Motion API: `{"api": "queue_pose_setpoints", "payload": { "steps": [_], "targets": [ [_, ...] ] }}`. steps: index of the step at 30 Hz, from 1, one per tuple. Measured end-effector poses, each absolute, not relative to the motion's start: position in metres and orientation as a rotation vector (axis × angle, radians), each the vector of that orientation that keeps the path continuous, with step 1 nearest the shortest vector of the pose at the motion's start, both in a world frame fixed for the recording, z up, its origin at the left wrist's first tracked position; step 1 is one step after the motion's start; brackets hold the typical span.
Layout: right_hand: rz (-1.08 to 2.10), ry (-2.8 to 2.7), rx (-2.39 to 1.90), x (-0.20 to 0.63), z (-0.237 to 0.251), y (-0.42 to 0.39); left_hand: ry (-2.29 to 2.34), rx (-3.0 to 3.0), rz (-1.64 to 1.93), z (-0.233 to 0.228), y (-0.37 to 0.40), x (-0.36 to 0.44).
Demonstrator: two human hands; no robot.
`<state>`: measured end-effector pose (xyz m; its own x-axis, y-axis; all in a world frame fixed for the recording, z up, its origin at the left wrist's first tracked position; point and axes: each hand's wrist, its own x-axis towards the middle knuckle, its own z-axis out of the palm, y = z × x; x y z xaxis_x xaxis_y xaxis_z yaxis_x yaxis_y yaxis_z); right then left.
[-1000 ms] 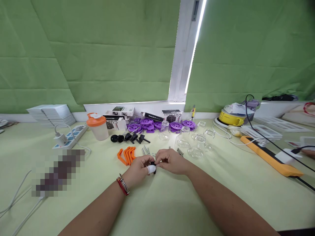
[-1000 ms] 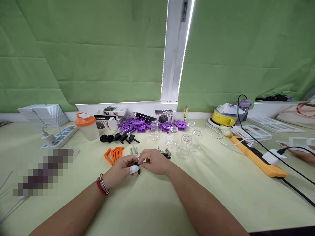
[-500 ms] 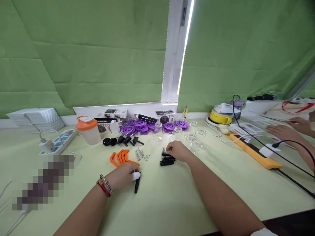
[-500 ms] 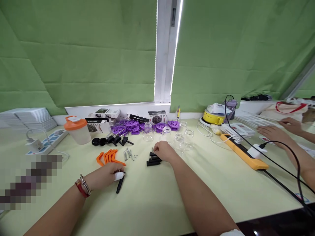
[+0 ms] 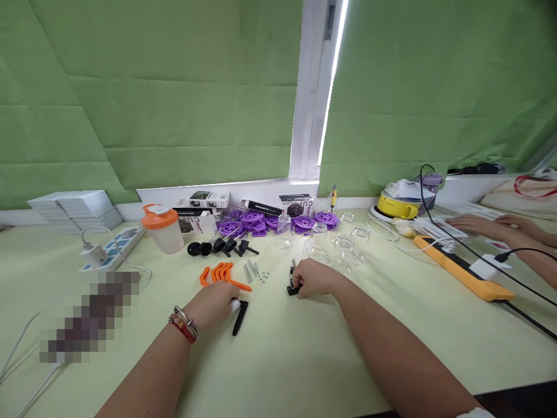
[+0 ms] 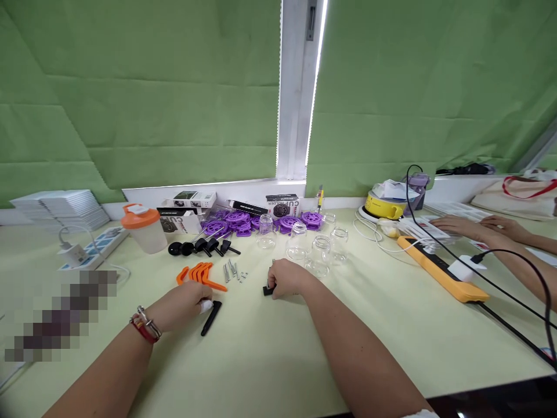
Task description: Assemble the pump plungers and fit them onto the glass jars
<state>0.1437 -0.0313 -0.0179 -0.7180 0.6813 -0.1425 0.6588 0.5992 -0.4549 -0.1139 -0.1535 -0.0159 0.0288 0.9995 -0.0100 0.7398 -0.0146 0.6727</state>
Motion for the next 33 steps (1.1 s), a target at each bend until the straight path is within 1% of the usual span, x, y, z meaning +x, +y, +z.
{"api": "queue_pose_setpoints", "payload": {
  "steps": [2,3,4,5,7,9,12,14,16,18,19,20,24,26,29,33],
  "targets": [
    [0.786,-2.81,-1.14,0.142,-0.02,-0.031,1.846,1.963,0.389,-0.011,-0.154,-0.112],
    [0.811,-2.824,-1.125,0.141,-0.021,-0.031,1.872,2.028,0.293,-0.008,-0.154,-0.111],
    [0.846,-2.826,-1.11,0.141,-0.021,-0.031,1.882,2.073,0.276,-0.007,-0.154,-0.109],
    [0.895,-2.806,-1.098,0.141,-0.021,-0.03,1.882,2.106,0.31,-0.006,-0.154,-0.106],
    [1.073,-2.697,-1.065,0.14,-0.02,-0.031,1.833,2.132,0.484,-0.007,-0.154,-0.097],
    [1.355,-2.506,-0.972,0.138,-0.017,-0.035,1.695,2.078,0.718,-0.012,-0.155,-0.084],
    [1.714,-2.245,-0.72,0.131,-0.015,-0.046,1.421,1.95,0.933,-0.022,-0.157,-0.063],
    [1.821,-2.179,-0.594,0.125,-0.015,-0.052,1.329,1.906,1.016,-0.027,-0.158,-0.053],
    [1.835,-2.188,-0.551,0.122,-0.017,-0.054,1.333,1.843,1.059,-0.029,-0.158,-0.048],
    [1.751,-2.225,-0.598,0.123,-0.019,-0.05,1.386,1.744,1.064,-0.029,-0.158,-0.047],
    [1.655,-2.238,-0.672,0.125,-0.019,-0.046,1.408,1.707,1.054,-0.028,-0.158,-0.049],
    [1.513,-2.241,-0.778,0.129,-0.02,-0.04,1.421,1.686,1.04,-0.026,-0.158,-0.05],
    [0.767,-2.22,-1.187,0.147,-0.02,-0.015,1.42,1.723,0.968,-0.02,-0.16,-0.056],
    [0.56,-2.309,-1.267,0.153,-0.022,-0.006,1.435,1.744,0.911,-0.018,-0.161,-0.056],
    [0.45,-2.453,-1.316,0.154,-0.027,0.002,1.468,1.768,0.828,-0.016,-0.162,-0.056],
    [0.438,-2.523,-1.328,0.15,-0.034,0.008,1.465,1.78,0.78,-0.015,-0.161,-0.055]
  ]
}}
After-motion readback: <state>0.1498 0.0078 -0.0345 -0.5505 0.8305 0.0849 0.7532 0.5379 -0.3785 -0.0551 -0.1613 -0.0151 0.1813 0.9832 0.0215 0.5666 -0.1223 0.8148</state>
